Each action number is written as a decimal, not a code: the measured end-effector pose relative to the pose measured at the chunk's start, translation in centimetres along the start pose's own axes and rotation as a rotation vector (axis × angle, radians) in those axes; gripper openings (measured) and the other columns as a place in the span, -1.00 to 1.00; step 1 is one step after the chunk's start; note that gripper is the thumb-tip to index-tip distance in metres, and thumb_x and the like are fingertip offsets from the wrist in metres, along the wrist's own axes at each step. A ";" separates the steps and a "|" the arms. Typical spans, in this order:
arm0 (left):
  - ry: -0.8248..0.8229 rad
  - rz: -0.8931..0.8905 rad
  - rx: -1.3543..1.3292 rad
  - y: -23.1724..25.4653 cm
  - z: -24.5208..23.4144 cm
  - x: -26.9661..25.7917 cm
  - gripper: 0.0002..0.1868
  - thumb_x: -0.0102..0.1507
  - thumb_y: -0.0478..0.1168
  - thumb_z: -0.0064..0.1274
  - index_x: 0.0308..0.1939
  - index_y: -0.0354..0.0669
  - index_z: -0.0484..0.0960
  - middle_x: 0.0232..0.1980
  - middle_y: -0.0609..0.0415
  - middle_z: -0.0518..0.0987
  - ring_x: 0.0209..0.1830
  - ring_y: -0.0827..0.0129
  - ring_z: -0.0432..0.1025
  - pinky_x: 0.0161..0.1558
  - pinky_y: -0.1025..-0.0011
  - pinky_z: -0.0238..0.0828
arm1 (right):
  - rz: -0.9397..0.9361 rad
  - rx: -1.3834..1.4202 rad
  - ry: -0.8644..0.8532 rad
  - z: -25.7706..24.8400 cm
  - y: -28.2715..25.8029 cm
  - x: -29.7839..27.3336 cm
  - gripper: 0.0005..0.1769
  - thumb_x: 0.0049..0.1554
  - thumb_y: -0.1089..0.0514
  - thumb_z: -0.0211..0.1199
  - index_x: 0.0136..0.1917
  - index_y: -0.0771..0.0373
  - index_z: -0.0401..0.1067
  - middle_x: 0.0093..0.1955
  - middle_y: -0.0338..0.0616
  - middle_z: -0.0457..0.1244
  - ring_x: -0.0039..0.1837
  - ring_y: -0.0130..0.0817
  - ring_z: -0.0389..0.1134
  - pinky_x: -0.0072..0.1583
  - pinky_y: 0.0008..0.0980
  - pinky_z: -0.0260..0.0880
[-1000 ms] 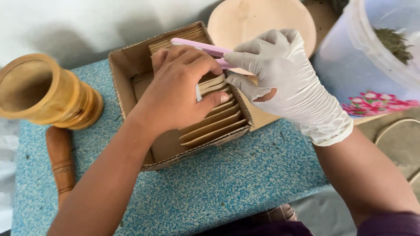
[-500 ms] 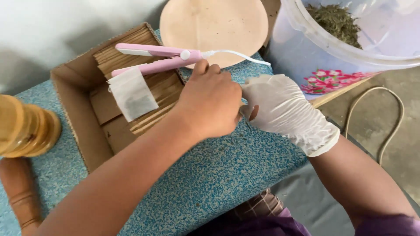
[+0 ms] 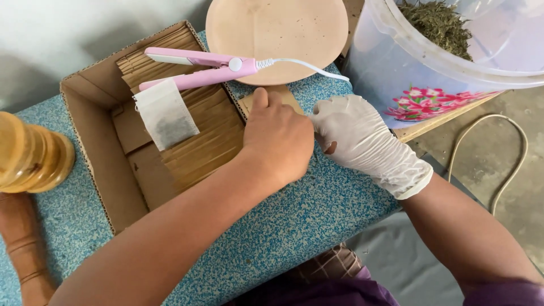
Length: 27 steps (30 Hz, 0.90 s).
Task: Sealing small tea bags with a handheld heat sealer and organizing them into paper pouches.
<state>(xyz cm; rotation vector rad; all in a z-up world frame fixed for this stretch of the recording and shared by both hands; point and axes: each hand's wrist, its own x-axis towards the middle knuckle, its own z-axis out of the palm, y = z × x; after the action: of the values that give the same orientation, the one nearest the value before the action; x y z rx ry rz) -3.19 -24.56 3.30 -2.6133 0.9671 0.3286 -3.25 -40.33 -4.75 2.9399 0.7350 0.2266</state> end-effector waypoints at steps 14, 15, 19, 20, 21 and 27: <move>0.627 -0.112 -0.121 -4.0 -1.3 -2.7 -0.84 0.22 -0.16 -0.01 -0.33 0.04 0.70 -0.42 0.01 0.65 -0.26 -0.03 0.47 -0.13 0.05 0.21 | -0.027 0.511 0.457 -8.5 -0.1 -0.9 -0.69 0.21 0.34 0.22 0.23 0.22 0.38 0.00 -0.03 0.30 -0.03 -0.09 0.34 -0.01 -0.13 0.34; 0.677 -0.127 -0.133 -4.6 -2.0 -3.6 -0.86 0.21 -0.20 0.00 -0.29 -0.01 0.68 -0.43 0.02 0.63 -0.30 0.00 0.47 -0.17 0.05 0.22 | -0.020 0.623 0.509 -9.3 -0.2 -1.2 -0.39 0.18 0.37 0.35 0.46 0.32 0.24 0.12 0.05 0.25 0.01 -0.22 0.32 0.12 -0.23 0.35; 0.913 -0.102 -0.221 -8.3 -3.8 -7.5 -0.84 0.29 -0.16 0.14 -0.37 -0.07 0.59 -0.49 0.06 0.57 -0.45 -0.03 0.39 -0.36 0.02 0.20 | 0.059 0.877 0.444 -12.1 -1.1 0.5 -0.33 0.17 0.38 0.34 0.49 0.37 0.18 0.14 -0.09 0.22 -0.04 -0.44 0.25 -0.06 -0.52 0.21; 0.791 -0.288 -0.381 -8.7 -5.0 -9.0 -0.84 0.35 -0.10 0.11 -0.32 0.03 0.61 -0.37 0.07 0.59 -0.27 -0.08 0.42 -0.39 -0.14 0.17 | 0.082 0.929 0.440 -12.6 -1.4 1.0 -0.40 0.19 0.37 0.32 0.46 0.34 0.23 0.12 -0.10 0.21 -0.02 -0.47 0.27 -0.07 -0.57 0.20; 0.663 -0.469 -0.541 -9.1 -6.2 -10.5 -0.84 0.40 -0.05 0.07 -0.28 0.13 0.63 -0.26 0.07 0.62 -0.10 -0.13 0.44 -0.43 -0.30 0.15 | 0.103 0.979 0.436 -13.2 -1.6 1.7 -0.47 0.22 0.36 0.29 0.42 0.30 0.27 0.10 -0.12 0.20 -0.01 -0.49 0.28 -0.07 -0.62 0.19; 1.010 -0.277 -0.729 -15.2 -1.4 -14.7 -0.45 0.48 -0.32 0.21 -0.41 -0.06 0.13 -0.45 0.25 0.12 -0.40 0.46 0.00 -0.30 0.33 -0.04 | 0.065 1.103 0.439 -15.0 -4.1 6.7 -0.68 0.16 0.25 0.50 0.14 0.16 0.45 0.02 -0.18 0.39 0.02 -0.50 0.43 0.04 -0.55 0.43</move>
<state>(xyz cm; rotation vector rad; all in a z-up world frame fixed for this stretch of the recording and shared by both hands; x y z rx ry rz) -3.89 -5.65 12.86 -3.5856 0.7787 -0.9892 -1.83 -32.66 10.27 4.0189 1.0793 0.6754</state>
